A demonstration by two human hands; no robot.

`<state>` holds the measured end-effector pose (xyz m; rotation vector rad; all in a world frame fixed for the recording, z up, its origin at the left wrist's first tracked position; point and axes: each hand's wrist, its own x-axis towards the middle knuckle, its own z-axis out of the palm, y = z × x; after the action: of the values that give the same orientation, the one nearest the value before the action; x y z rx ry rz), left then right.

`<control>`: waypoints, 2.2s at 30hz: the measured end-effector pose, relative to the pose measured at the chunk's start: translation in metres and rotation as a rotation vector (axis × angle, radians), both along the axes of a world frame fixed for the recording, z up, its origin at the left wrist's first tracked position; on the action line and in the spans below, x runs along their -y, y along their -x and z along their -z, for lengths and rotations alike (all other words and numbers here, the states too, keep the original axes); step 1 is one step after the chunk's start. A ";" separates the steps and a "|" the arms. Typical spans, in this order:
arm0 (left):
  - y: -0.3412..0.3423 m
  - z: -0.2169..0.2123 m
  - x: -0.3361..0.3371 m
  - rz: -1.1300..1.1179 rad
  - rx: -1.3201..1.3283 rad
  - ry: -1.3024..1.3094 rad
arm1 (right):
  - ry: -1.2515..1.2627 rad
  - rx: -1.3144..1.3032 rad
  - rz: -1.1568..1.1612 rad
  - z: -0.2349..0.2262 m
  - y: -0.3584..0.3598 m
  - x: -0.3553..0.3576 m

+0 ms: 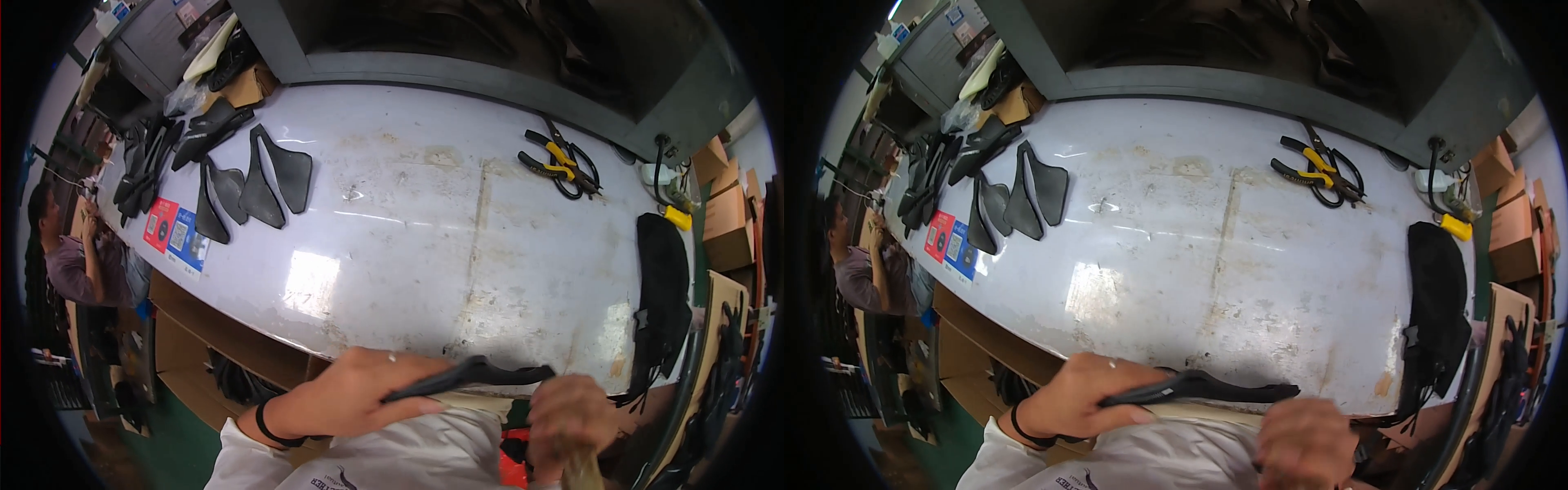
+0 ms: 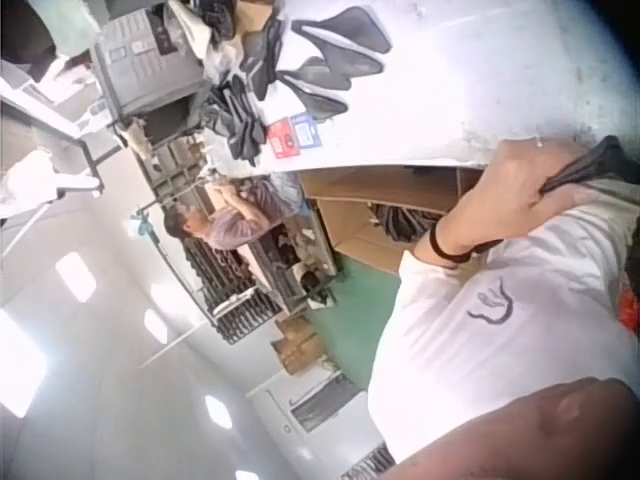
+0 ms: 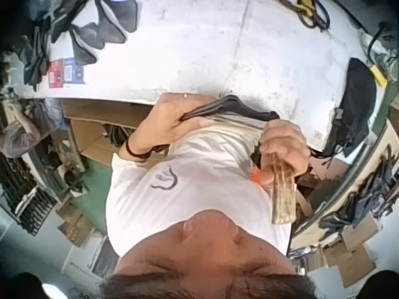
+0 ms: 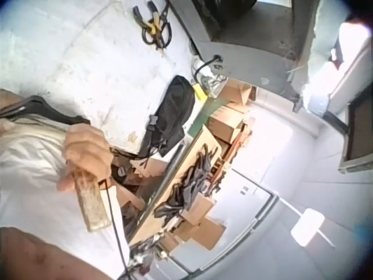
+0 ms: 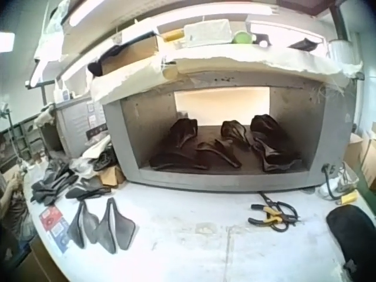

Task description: The person picks up a bicycle saddle and a leather cover, aligns them, and uses a tool to tuck the edges of the cover into the saddle frame. They turn the saddle over to press the edges and then place the finished saddle onto a table.

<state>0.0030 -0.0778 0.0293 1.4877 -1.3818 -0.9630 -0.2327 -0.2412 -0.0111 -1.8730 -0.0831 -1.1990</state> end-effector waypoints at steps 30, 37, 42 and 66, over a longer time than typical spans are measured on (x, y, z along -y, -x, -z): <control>0.038 0.018 -0.004 -0.066 0.016 0.129 | 0.042 0.258 -0.501 -0.017 -0.043 -0.020; 0.050 -0.013 0.012 0.018 0.383 0.070 | -0.074 0.419 -0.525 -0.005 -0.044 -0.023; 0.051 -0.023 0.011 0.075 0.517 -0.001 | -0.307 0.581 -0.611 -0.013 -0.052 -0.023; 0.032 -0.020 -0.020 -0.060 0.286 -0.264 | -0.105 0.459 -0.672 -0.004 -0.069 -0.043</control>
<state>-0.0291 -0.0576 0.0496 1.9139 -1.4404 -0.9496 -0.1638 -0.1980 -0.0068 -1.2800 -0.8158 -1.0892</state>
